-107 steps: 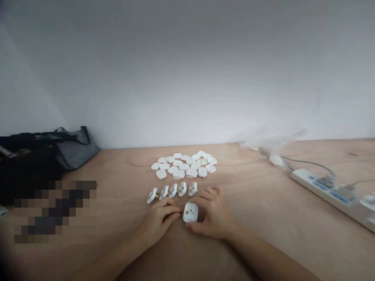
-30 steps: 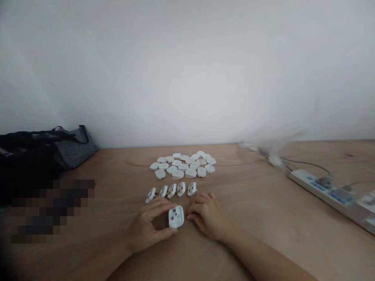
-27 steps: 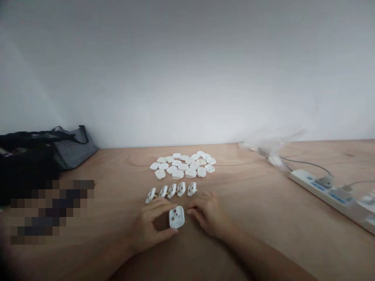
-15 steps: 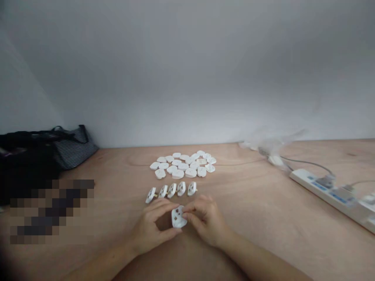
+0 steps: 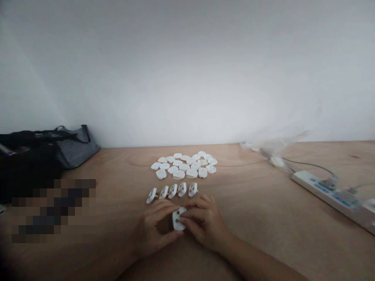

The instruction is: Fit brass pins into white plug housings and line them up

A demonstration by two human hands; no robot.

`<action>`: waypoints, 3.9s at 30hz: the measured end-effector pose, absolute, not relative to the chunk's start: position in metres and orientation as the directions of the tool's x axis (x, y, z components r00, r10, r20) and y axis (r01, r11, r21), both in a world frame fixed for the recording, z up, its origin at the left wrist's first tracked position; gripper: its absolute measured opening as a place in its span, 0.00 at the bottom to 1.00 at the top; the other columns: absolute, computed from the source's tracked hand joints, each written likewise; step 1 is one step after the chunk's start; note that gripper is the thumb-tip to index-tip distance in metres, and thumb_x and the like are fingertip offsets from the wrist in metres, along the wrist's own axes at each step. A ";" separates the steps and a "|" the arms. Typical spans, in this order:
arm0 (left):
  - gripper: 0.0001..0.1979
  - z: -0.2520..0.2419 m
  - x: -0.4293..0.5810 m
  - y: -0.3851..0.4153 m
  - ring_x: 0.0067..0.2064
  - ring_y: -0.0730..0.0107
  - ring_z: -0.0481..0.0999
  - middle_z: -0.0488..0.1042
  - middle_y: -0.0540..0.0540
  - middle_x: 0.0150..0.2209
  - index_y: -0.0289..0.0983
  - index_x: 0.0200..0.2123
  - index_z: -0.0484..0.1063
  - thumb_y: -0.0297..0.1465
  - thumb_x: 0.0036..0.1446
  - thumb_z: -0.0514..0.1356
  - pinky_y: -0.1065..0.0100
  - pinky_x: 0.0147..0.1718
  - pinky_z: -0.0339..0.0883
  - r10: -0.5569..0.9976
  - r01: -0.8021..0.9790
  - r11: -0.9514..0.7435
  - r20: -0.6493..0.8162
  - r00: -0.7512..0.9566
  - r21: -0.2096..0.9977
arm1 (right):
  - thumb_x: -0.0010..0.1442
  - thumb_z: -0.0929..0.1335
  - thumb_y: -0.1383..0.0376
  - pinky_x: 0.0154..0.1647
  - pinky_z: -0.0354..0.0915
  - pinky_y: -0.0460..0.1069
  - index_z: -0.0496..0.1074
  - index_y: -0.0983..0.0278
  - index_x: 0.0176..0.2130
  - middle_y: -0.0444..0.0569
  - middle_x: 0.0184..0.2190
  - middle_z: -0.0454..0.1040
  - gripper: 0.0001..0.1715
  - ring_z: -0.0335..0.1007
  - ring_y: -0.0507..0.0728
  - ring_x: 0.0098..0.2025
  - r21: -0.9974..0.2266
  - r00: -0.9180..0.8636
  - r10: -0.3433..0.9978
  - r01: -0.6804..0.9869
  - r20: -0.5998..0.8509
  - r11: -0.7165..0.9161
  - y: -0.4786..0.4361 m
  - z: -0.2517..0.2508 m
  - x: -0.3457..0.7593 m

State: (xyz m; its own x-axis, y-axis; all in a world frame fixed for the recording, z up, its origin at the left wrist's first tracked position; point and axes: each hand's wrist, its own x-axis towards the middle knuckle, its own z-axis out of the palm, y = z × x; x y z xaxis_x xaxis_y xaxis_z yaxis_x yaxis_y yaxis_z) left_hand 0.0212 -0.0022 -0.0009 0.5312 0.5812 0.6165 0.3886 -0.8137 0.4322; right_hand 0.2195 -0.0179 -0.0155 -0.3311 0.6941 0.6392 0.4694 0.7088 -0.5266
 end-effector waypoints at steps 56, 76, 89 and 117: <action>0.25 -0.002 -0.002 -0.004 0.61 0.53 0.59 0.62 0.48 0.60 0.48 0.57 0.62 0.39 0.56 0.59 0.47 0.59 0.51 0.685 0.596 -0.701 0.140 0.715 0.391 | 0.60 0.64 0.51 0.61 0.50 0.64 0.58 0.59 0.61 0.54 0.61 0.58 0.33 0.52 0.65 0.62 -0.455 -0.659 0.724 0.592 0.202 0.665 -0.018 -0.019 0.254; 0.10 0.004 -0.016 0.014 0.36 0.62 0.73 0.72 0.44 0.30 0.38 0.30 0.74 0.32 0.59 0.55 0.61 0.40 0.68 0.697 0.674 -0.680 0.540 0.472 0.289 | 0.57 0.66 0.51 0.59 0.50 0.63 0.60 0.57 0.59 0.54 0.60 0.61 0.34 0.55 0.65 0.61 -0.450 -0.641 0.741 0.612 0.200 0.651 -0.015 -0.006 0.249; 0.21 0.004 -0.070 0.052 0.53 0.56 0.71 0.72 0.44 0.52 0.39 0.52 0.68 0.34 0.54 0.60 0.56 0.54 0.62 0.885 0.670 -0.450 0.193 0.424 0.591 | 0.57 0.66 0.52 0.59 0.49 0.63 0.59 0.56 0.60 0.53 0.59 0.61 0.34 0.54 0.65 0.61 -0.472 -0.640 0.749 0.614 0.173 0.633 -0.017 -0.002 0.248; 0.18 -0.001 0.022 0.011 0.41 0.61 0.75 0.75 0.47 0.40 0.39 0.42 0.69 0.27 0.45 0.63 0.64 0.43 0.68 0.763 0.450 -0.613 0.337 0.552 0.650 | 0.55 0.68 0.54 0.58 0.51 0.61 0.64 0.61 0.56 0.56 0.57 0.64 0.32 0.58 0.64 0.58 -0.468 -0.627 0.731 0.577 0.270 0.669 -0.013 -0.013 0.254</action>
